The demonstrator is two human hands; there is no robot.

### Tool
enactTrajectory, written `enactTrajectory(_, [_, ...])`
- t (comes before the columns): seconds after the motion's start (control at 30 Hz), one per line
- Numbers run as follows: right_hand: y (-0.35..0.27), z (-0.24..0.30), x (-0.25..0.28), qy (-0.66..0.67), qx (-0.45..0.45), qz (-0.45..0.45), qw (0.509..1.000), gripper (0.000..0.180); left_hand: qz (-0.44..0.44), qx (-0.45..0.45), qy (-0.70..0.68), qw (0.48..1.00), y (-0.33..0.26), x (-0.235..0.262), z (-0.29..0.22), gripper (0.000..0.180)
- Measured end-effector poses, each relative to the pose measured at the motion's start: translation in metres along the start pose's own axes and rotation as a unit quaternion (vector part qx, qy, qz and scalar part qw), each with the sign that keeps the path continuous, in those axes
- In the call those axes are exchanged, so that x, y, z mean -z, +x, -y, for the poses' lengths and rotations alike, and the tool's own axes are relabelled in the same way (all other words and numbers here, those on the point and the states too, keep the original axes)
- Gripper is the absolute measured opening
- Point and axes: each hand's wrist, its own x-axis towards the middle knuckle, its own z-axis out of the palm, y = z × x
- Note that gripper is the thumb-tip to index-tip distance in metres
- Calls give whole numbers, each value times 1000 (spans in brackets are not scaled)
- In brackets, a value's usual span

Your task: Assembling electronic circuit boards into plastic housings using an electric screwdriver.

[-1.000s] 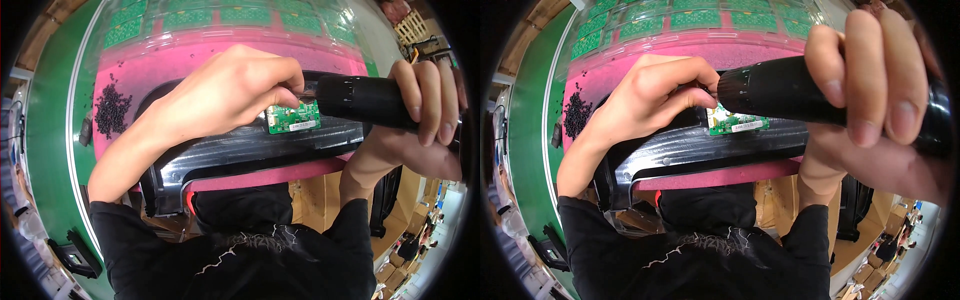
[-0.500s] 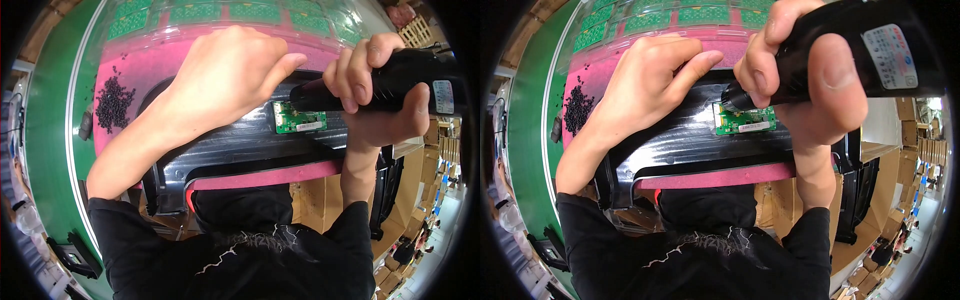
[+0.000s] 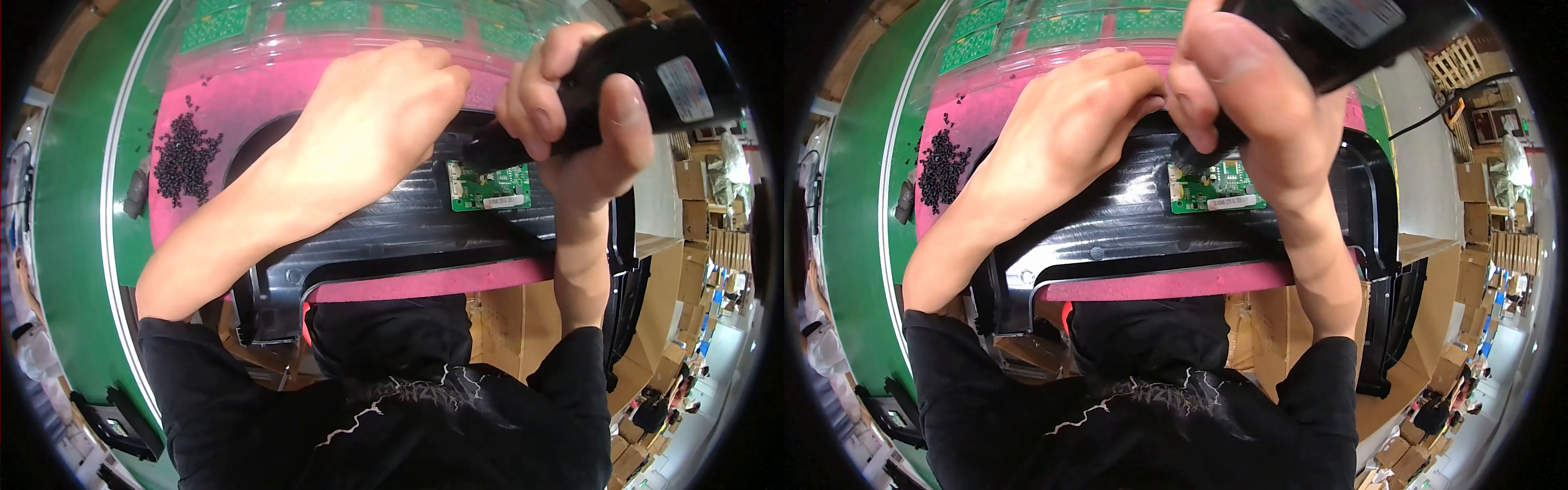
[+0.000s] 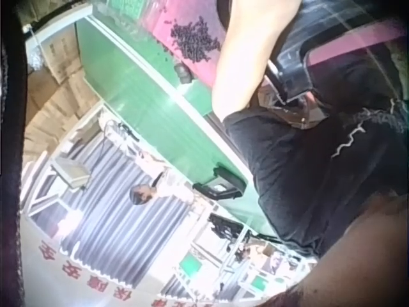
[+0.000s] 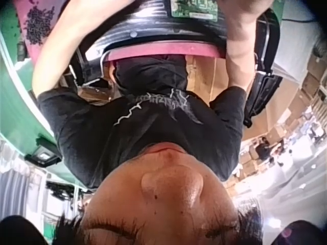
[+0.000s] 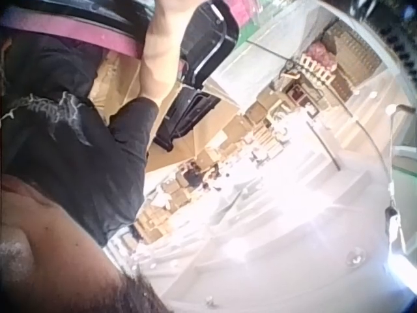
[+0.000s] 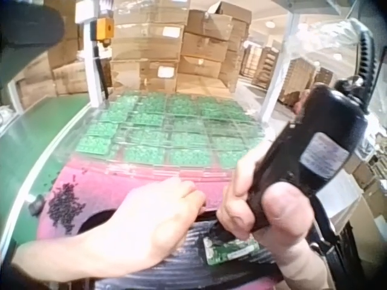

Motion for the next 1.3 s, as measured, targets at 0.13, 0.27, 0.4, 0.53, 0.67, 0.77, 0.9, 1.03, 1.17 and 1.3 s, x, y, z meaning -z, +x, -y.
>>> enactTrajectory(0.13, [-10,1,-3,20,10,-13,1000,50,39,22,-15,999,2,4,-9,12])
enactTrajectory(0.27, [-20,13,4,52,20,-39,998,53,72,7,-86,994,0,6,-14,13])
enactTrajectory(0.4, [-23,31,19,185,114,-20,976,50,95,-50,-102,989,4,0,-8,15])
enactTrajectory(0.53, [-31,44,31,231,136,-26,963,45,77,-27,-249,965,9,-6,-13,14])
enactTrajectory(0.67, [-42,42,39,240,152,-74,956,44,112,40,-287,951,13,-2,-19,12])
enactTrajectory(0.77, [-45,39,44,247,169,-118,947,44,99,57,-318,941,16,-7,-16,12])
enactTrajectory(0.9, [-37,44,39,165,79,-5,983,50,64,-72,-212,973,15,-7,-19,13])
enactTrajectory(1.03, [-36,45,26,110,25,70,991,55,50,-49,-153,986,15,-3,-25,12])
enactTrajectory(1.17, [-38,29,17,127,50,55,989,56,20,-22,-139,990,16,-1,-21,9])
enactTrajectory(1.3, [-45,38,0,58,-19,-6,998,57,23,-32,-151,988,12,-5,-16,9])
